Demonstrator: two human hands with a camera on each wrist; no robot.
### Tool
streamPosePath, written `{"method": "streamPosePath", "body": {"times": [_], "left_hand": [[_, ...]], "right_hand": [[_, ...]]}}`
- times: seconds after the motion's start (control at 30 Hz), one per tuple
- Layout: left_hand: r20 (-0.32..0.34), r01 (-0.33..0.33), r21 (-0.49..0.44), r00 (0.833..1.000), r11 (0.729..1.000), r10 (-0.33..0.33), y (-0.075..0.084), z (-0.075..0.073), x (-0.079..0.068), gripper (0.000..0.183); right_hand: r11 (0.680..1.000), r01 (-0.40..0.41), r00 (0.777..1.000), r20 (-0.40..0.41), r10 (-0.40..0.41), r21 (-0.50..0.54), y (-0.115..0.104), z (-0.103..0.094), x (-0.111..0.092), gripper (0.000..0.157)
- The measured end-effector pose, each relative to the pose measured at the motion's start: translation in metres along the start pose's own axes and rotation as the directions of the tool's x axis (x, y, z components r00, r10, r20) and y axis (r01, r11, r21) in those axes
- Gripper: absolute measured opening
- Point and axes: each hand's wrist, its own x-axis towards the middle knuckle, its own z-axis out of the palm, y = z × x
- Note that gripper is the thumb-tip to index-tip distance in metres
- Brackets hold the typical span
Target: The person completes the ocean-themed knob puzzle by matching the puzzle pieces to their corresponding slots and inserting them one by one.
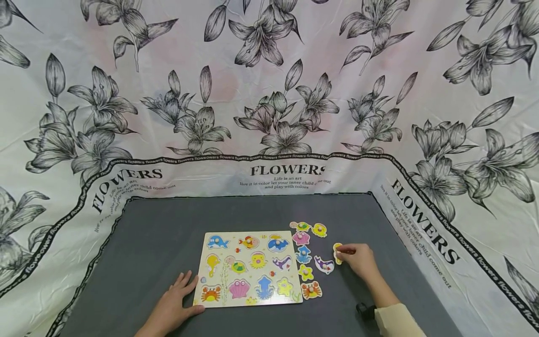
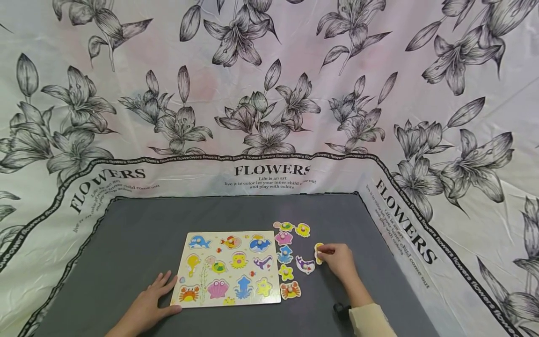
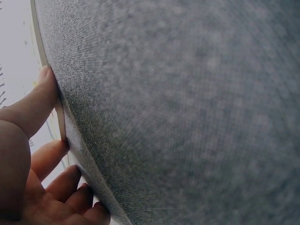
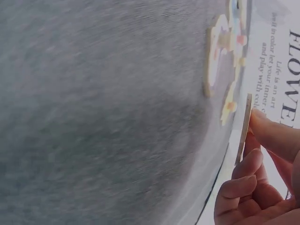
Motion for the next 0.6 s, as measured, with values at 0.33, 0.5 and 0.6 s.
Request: {"method": "streamPosePath", "body": {"times": [0.33,0.5,0.6], "left_hand": [[0.006,0.002,-0.005,1.000,1.000,-0.002,0.002,0.000,0.000,0.100],[0.003,0.000,-0.001,1.000,1.000,0.000,0.002,0.000,0.000,0.100],[0.000,-0.001,0.002,1.000,1.000,0.001,0.001,0.000,0.000,0.101]], "right_hand": [[1.000,-0.017,1.000,0.011,0.017,0.017,-0.023,-0.001,0.002,0.016],[1.000,0.002,1.000,0.016,-0.003,0.028,-0.032,0.000,0.002,0.016],[0.999,0.022,1.000,0.018,-0.023,0.044,-0.037,0.001,0.003,0.016]]}}
